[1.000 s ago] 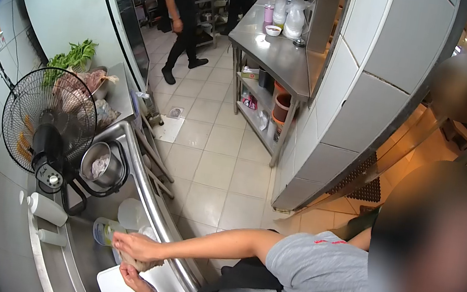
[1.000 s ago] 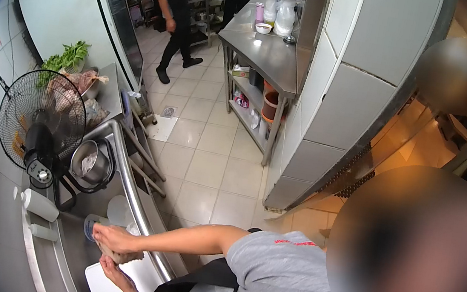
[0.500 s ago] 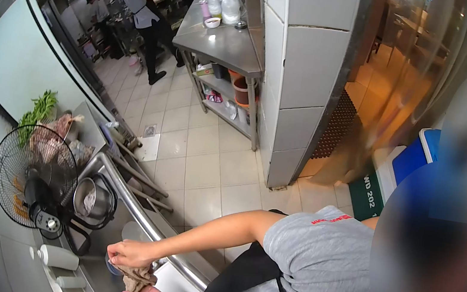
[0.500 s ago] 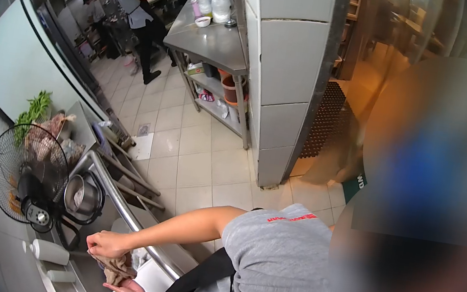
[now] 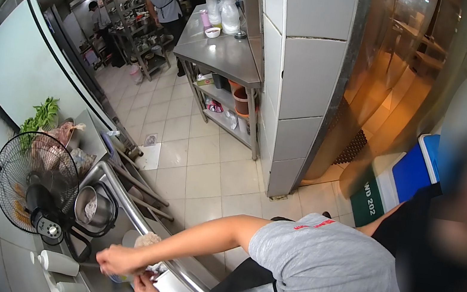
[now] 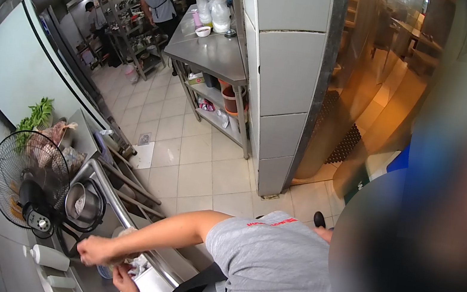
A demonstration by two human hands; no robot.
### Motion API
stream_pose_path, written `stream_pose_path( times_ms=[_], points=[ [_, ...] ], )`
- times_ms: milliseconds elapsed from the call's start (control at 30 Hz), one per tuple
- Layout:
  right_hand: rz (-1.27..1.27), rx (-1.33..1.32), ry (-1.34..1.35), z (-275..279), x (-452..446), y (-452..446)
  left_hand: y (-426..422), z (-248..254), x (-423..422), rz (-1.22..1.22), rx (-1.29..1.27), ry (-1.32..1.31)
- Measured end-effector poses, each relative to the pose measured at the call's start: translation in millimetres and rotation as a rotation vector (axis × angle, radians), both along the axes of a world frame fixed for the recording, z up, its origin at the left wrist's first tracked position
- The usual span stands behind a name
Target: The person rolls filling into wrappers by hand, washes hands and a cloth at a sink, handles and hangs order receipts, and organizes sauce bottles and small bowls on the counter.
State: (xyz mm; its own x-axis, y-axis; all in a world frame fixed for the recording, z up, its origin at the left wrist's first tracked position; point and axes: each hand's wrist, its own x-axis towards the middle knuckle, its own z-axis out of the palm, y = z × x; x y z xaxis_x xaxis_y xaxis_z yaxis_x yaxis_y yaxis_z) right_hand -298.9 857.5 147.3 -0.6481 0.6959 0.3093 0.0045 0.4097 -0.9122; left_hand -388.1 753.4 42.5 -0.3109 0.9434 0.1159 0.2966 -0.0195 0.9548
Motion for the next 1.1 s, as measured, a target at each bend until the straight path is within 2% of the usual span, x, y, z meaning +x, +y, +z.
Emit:
stream_pose_path(
  times_ms=[100,167,267,367,500,533,600,733,833,867,967,1100],
  points=[
    [0.287,0.311,-0.152,-21,-6,-32,14,-8,29,0.103,0.026,-0.180],
    [0.478,0.587,-0.476,-29,3,-48,18,-12,36,0.139,0.046,-0.256],
    [0.495,0.641,-0.429,-43,17,-49,26,-15,42,0.175,0.068,-0.323],
    [0.442,0.107,-0.132,-41,35,-33,35,-17,45,0.199,0.086,-0.360],
    [-0.126,-0.059,0.209,-41,49,-8,49,-18,51,0.232,0.095,-0.387],
    [0.071,-0.276,0.086,-33,57,1,53,-19,54,0.239,0.098,-0.392],
    [0.103,-0.297,0.134,-48,42,-3,65,-20,61,0.240,0.105,-0.408],
    [-0.058,-0.416,0.321,-42,33,-19,89,-20,74,0.223,0.107,-0.438],
    [-0.122,-0.443,0.214,-42,46,7,112,-24,90,0.206,0.089,-0.444],
    [-0.188,-0.390,0.254,-50,45,19,119,-25,95,0.202,0.089,-0.451],
    [-0.055,-0.394,0.116,-56,70,61,141,-32,109,0.189,0.078,-0.492],
    [-0.001,-0.322,-0.225,-39,112,116,177,-44,127,0.168,0.054,-0.545]
  ],
)
